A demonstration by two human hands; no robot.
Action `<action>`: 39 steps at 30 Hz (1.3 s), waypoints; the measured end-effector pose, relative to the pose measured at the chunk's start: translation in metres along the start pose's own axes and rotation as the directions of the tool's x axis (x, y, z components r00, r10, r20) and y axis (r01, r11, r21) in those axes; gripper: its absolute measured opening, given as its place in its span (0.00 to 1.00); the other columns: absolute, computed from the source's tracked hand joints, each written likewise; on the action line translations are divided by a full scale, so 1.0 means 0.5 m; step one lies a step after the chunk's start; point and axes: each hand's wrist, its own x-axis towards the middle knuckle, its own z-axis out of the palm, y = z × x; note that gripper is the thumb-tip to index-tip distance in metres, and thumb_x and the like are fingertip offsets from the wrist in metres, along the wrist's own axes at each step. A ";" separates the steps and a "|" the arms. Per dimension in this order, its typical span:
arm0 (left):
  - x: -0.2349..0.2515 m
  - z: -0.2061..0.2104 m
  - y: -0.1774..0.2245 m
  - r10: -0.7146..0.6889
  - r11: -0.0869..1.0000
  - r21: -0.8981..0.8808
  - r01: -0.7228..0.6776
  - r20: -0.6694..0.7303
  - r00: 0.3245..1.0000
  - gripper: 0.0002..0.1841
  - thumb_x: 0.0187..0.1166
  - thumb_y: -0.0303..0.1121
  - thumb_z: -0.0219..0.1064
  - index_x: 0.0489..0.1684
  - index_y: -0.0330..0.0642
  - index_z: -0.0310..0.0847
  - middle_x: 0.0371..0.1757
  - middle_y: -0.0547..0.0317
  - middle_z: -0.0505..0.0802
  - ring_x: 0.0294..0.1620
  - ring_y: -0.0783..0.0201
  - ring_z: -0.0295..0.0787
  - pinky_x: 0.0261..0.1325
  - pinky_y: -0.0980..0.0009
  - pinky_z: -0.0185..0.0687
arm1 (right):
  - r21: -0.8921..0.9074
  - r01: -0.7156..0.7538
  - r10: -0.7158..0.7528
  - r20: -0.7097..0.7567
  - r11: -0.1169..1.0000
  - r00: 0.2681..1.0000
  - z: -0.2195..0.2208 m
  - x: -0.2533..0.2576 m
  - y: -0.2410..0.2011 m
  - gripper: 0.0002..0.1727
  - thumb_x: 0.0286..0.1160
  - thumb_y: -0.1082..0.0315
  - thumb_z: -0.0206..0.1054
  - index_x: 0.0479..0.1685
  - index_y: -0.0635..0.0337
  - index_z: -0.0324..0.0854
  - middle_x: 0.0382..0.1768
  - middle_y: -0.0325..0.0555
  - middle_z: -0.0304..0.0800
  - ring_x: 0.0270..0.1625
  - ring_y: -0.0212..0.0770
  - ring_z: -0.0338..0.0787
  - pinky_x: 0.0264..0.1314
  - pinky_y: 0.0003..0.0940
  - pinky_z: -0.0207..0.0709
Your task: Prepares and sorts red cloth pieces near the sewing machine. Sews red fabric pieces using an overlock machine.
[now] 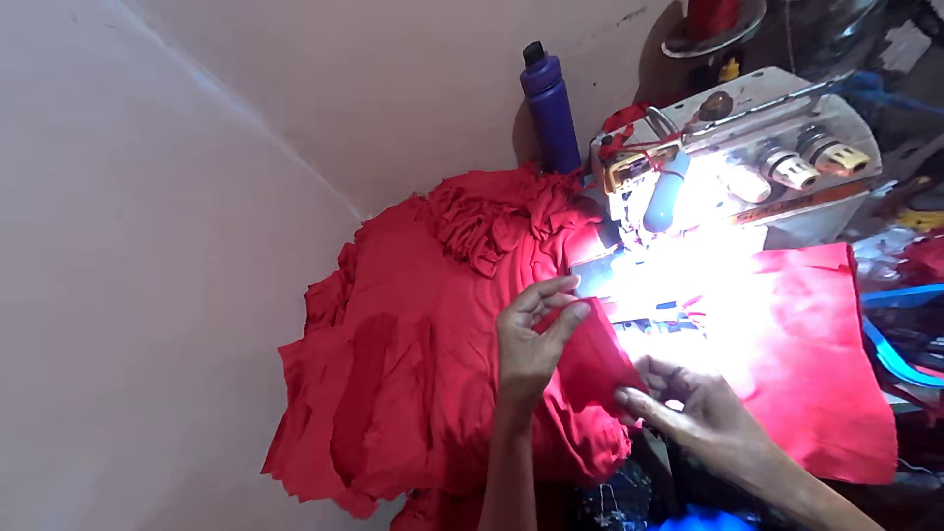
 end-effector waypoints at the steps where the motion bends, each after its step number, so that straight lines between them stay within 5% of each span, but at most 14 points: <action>1: 0.018 0.018 -0.009 0.011 1.000 0.003 -0.011 -0.012 1.000 0.16 0.68 0.19 0.75 0.54 0.32 0.87 0.44 0.63 0.94 0.42 0.78 0.90 0.49 0.80 0.86 | -0.077 0.011 -0.015 -0.049 0.997 0.999 -0.007 0.008 0.002 0.09 0.73 0.69 0.67 0.45 0.65 0.82 0.29 0.29 0.88 0.30 0.16 0.87 0.35 0.13 0.83; 5: 0.081 0.090 -0.073 0.114 0.984 0.134 -0.115 0.014 0.993 0.13 0.69 0.20 0.76 0.52 0.33 0.89 0.49 0.52 0.95 0.46 0.69 0.93 0.52 0.72 0.89 | -0.322 -0.128 0.047 -0.247 0.938 0.968 -0.042 0.045 0.017 0.15 0.75 0.64 0.68 0.52 0.66 0.83 0.27 0.33 0.91 0.28 0.22 0.91 0.35 0.20 0.87; 8: 0.095 0.141 -0.110 0.089 0.888 0.452 -0.082 0.005 0.996 0.09 0.74 0.28 0.74 0.48 0.35 0.90 0.41 0.47 0.94 0.40 0.55 0.91 0.47 0.54 0.84 | -0.476 -0.265 0.135 -0.289 0.839 0.948 -0.066 0.063 0.023 0.16 0.75 0.63 0.70 0.48 0.71 0.87 0.30 0.47 0.90 0.33 0.37 0.89 0.43 0.39 0.82; 10: 0.089 0.167 -0.120 0.072 0.789 0.614 -0.028 -0.046 0.996 0.08 0.76 0.32 0.72 0.43 0.37 0.90 0.43 0.47 0.92 0.47 0.49 0.89 0.52 0.47 0.79 | -0.513 -0.293 0.157 -0.292 0.807 0.943 -0.068 0.062 0.020 0.18 0.76 0.63 0.70 0.49 0.73 0.87 0.31 0.51 0.89 0.34 0.40 0.88 0.44 0.40 0.82; 14: 0.045 0.192 -0.094 0.178 0.661 0.746 -0.075 -0.058 0.982 0.10 0.71 0.34 0.75 0.39 0.34 0.93 0.47 0.40 0.93 0.54 0.40 0.88 0.57 0.45 0.77 | -0.485 -0.254 0.111 -0.305 0.837 0.946 -0.061 0.033 0.029 0.17 0.75 0.60 0.67 0.45 0.70 0.86 0.26 0.41 0.86 0.29 0.29 0.85 0.35 0.28 0.79; 17: 0.000 0.210 -0.090 0.305 0.563 0.815 -0.139 -0.048 0.951 0.10 0.71 0.36 0.72 0.31 0.38 0.94 0.36 0.47 0.95 0.43 0.47 0.92 0.52 0.52 0.80 | -0.444 -0.211 0.064 -0.323 0.871 0.944 -0.062 0.004 0.037 0.20 0.73 0.60 0.65 0.53 0.69 0.86 0.34 0.43 0.91 0.31 0.26 0.88 0.36 0.23 0.82; 21: -0.033 0.223 -0.088 0.247 0.562 0.822 -0.094 -0.058 0.967 0.09 0.71 0.31 0.71 0.40 0.40 0.97 0.46 0.49 0.97 0.53 0.47 0.93 0.67 0.50 0.78 | -0.391 -0.189 0.040 -0.358 0.901 0.933 -0.072 0.000 0.041 0.19 0.74 0.60 0.66 0.53 0.67 0.85 0.31 0.37 0.91 0.27 0.20 0.88 0.31 0.17 0.84; 27: -0.006 0.223 -0.094 0.130 0.700 0.714 -0.014 -0.108 0.986 0.13 0.73 0.30 0.70 0.52 0.39 0.94 0.55 0.49 0.96 0.62 0.49 0.91 0.74 0.53 0.76 | -0.457 -0.193 0.008 -0.376 0.868 0.926 -0.084 0.039 0.046 0.16 0.75 0.59 0.65 0.45 0.64 0.88 0.24 0.34 0.89 0.25 0.21 0.86 0.31 0.18 0.82; 30: 0.004 0.217 -0.097 0.087 0.713 0.701 -0.001 -0.087 0.992 0.15 0.76 0.30 0.69 0.57 0.39 0.92 0.59 0.49 0.95 0.66 0.49 0.89 0.76 0.52 0.74 | -0.481 -0.177 -0.017 -0.373 0.859 0.928 -0.088 0.051 0.052 0.16 0.77 0.60 0.65 0.53 0.61 0.88 0.28 0.35 0.92 0.26 0.24 0.88 0.32 0.24 0.84; 37: 0.084 0.168 -0.093 -0.205 0.676 0.734 0.066 0.102 0.973 0.26 0.76 0.38 0.72 0.72 0.35 0.82 0.69 0.40 0.88 0.73 0.44 0.81 0.79 0.40 0.65 | -0.687 -0.150 -0.114 -0.323 0.711 0.940 -0.104 0.063 0.060 0.16 0.77 0.61 0.60 0.45 0.56 0.94 0.35 0.46 0.95 0.34 0.42 0.93 0.37 0.45 0.85; 39: 0.118 0.156 -0.101 -0.252 0.645 0.759 0.087 0.104 0.962 0.25 0.81 0.38 0.70 0.74 0.38 0.79 0.67 0.39 0.88 0.69 0.42 0.84 0.75 0.38 0.71 | -0.675 -0.146 -0.084 -0.296 0.724 0.951 -0.098 0.051 0.039 0.16 0.78 0.63 0.62 0.45 0.61 0.94 0.42 0.55 0.96 0.43 0.53 0.94 0.45 0.54 0.82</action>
